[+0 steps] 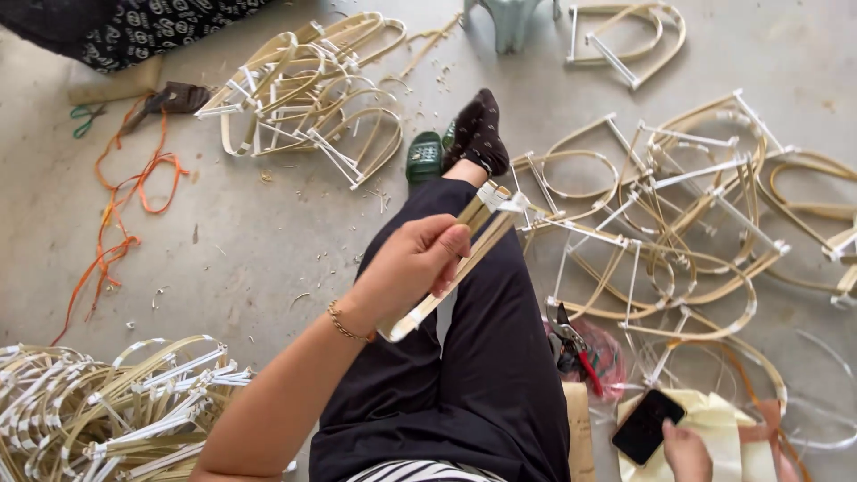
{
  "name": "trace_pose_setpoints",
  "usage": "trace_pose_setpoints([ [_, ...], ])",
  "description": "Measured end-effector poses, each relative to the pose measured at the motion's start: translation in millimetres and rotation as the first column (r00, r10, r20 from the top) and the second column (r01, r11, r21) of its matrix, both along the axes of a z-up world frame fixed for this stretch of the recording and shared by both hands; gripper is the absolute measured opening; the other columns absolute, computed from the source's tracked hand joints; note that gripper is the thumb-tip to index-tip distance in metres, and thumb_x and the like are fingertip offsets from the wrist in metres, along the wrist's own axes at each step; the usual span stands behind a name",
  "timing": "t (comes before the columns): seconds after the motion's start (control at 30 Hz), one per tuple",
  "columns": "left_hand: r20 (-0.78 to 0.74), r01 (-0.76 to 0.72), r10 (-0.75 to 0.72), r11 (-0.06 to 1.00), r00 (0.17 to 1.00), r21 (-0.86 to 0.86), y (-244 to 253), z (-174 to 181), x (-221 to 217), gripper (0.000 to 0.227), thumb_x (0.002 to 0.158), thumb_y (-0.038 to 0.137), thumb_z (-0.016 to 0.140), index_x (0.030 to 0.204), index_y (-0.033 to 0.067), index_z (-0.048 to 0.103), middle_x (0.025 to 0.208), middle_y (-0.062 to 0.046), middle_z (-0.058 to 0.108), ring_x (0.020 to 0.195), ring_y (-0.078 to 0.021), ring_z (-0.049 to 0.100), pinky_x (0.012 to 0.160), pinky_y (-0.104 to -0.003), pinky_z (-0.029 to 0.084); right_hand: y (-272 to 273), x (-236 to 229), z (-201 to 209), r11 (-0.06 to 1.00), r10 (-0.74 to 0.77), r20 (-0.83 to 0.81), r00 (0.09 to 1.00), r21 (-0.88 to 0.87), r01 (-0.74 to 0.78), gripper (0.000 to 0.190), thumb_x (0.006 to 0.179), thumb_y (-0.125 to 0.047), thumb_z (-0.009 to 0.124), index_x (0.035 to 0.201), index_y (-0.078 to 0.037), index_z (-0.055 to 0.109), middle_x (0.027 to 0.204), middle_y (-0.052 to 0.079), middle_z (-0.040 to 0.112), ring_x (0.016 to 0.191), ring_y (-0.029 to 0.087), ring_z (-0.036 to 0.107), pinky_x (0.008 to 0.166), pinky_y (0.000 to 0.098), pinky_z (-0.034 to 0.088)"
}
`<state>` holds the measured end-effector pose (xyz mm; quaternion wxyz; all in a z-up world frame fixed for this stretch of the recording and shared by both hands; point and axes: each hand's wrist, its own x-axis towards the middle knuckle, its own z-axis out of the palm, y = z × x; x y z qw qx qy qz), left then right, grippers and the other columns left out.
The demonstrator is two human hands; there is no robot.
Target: Assembling and inspecting curved bamboo or wooden furniture frame components.
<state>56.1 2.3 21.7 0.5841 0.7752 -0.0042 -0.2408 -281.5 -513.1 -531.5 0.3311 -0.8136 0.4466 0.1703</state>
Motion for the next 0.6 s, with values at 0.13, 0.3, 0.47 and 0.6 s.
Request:
trace_pose_setpoints([
  [0.13, -0.059, -0.151, 0.142, 0.834, 0.988, -0.531, -3, -33, -15, 0.029, 0.109, 0.025, 0.055, 0.113, 0.0025, 0.073, 0.081, -0.004, 0.07, 0.07, -0.0103, 0.065, 0.066, -0.025, 0.055, 155, 174, 295, 0.949, -0.026, 0.59, 0.807, 0.267, -0.164, 0.04, 0.104, -0.024, 0.062, 0.137, -0.002, 0.063, 0.129, 0.015, 0.068, 0.116, 0.02, 0.064, 0.1, 0.0329, 0.049],
  [0.3, -0.078, -0.287, 0.31, 0.72, 0.948, -0.632, -13, -42, -26, 0.033, 0.106, 0.025, 0.06, 0.131, 0.004, 0.069, 0.108, -0.008, 0.076, 0.09, -0.0112, 0.066, 0.079, -0.028, 0.053, 334, 234, 467, 0.728, 0.341, 0.868, 0.36, -0.002, -0.686, 0.081, 0.085, -0.019, 0.075, 0.153, -0.001, 0.035, 0.133, 0.017, 0.064, 0.121, 0.022, 0.062, 0.1, 0.0341, 0.048],
  [0.47, 0.799, -0.198, 0.131, 0.98, 0.587, -0.015, 33, -15, -32, 0.027, 0.105, 0.028, 0.066, 0.125, 0.0103, 0.069, 0.128, -0.013, 0.072, 0.124, -0.0272, 0.066, 0.11, -0.038, 0.05, 379, 260, 446, 0.644, 0.227, 0.857, 0.463, 0.224, -0.731, 0.063, 0.097, -0.012, 0.057, 0.153, -0.004, 0.031, 0.1, 0.007, 0.073, 0.083, 0.012, 0.071, 0.073, 0.0249, 0.055],
  [0.6, 0.933, -0.472, -0.121, 0.836, 0.338, 0.279, 76, 23, -24, 0.046, 0.089, 0.036, 0.071, 0.124, 0.008, 0.063, 0.113, -0.018, 0.069, 0.111, -0.036, 0.062, 0.098, -0.045, 0.049, 354, 239, 401, 0.237, -0.264, 0.68, 0.684, 0.733, -0.637, 0.051, 0.112, -0.019, 0.049, 0.157, 0.005, 0.043, 0.077, 0.001, 0.052, 0.062, 0.007, 0.044, 0.056, 0.0242, 0.037],
])
